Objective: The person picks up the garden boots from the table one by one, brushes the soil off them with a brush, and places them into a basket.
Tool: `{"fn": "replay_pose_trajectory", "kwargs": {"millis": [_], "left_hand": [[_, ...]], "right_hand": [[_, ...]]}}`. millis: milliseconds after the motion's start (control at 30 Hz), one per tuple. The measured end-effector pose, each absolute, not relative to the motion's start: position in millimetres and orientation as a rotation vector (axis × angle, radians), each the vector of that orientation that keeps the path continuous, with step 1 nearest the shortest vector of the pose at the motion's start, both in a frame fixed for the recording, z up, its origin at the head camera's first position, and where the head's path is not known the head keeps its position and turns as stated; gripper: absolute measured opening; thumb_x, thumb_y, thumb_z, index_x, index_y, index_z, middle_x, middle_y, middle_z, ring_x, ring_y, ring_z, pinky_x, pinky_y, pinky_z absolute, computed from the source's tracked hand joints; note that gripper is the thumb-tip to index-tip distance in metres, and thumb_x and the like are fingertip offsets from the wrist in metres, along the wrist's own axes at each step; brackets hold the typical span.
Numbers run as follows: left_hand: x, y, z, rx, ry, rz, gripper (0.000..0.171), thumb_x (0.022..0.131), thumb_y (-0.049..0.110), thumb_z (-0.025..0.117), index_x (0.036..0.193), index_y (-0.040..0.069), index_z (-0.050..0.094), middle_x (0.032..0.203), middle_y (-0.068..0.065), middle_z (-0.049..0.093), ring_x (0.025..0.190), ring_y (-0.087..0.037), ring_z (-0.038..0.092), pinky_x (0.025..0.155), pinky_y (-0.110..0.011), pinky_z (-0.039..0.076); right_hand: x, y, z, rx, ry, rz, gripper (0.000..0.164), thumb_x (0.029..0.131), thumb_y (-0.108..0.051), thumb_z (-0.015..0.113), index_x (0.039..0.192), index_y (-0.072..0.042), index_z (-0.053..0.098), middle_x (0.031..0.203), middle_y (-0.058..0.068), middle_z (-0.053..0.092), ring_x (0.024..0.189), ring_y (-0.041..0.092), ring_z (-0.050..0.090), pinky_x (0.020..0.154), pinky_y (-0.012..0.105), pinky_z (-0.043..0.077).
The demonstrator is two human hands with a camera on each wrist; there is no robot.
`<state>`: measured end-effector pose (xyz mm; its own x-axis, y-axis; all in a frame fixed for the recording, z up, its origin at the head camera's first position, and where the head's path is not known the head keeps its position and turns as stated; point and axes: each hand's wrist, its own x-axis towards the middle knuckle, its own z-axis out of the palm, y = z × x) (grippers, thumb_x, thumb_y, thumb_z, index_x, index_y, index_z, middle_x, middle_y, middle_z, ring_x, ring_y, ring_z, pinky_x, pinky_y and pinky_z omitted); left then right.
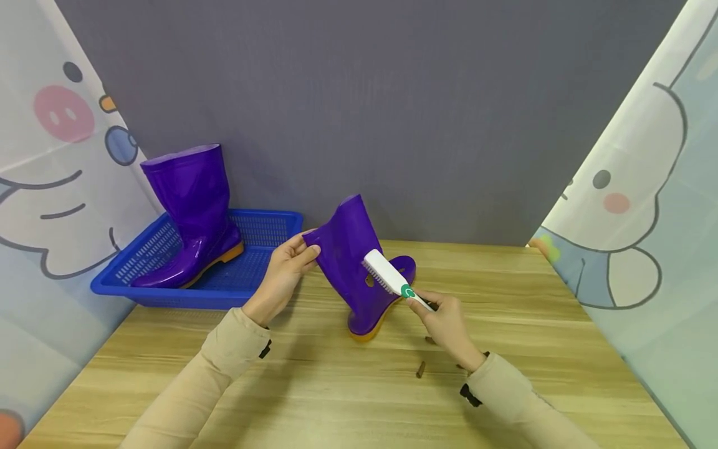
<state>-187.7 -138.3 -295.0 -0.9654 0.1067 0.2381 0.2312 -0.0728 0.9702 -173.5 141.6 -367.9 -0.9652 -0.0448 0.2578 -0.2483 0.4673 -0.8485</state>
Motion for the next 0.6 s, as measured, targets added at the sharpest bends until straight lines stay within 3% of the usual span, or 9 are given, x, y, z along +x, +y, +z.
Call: {"fn": "replay_pose_trajectory", "kwargs": {"millis": [333,600], "left_hand": [[-187,-136,-292,-0.366,-2.085,-2.186,0.037,0.094,0.010,0.049,0.129,-0.001,0.046,0.128,-0.018,0.053,0.100,-0.005,0.060,0.089,-0.022,0.049],[-186,-136,-293,-0.338,-2.090,-2.197,0.039,0.094,0.011,0.050,0.131,0.000,0.045,0.126,-0.016,0.055,0.099,-0.004,0.060,0.089,-0.022,0.049]], "right_hand": [[-173,146,-384,0.195,-2.575,1.564,0.024,0.082,-0.009,0.067,0.104,0.001,0.068,0.066,0.019,0.060,0.039,0.006,0.038,0.034,0.018,0.036],[-170,152,-385,0.213,-2.616,1.502,0.026,0.080,-0.008,0.068,0.105,0.002,0.067,0.091,0.020,0.068,0.046,0.009,0.047,0.039,0.022,0.045]]}}
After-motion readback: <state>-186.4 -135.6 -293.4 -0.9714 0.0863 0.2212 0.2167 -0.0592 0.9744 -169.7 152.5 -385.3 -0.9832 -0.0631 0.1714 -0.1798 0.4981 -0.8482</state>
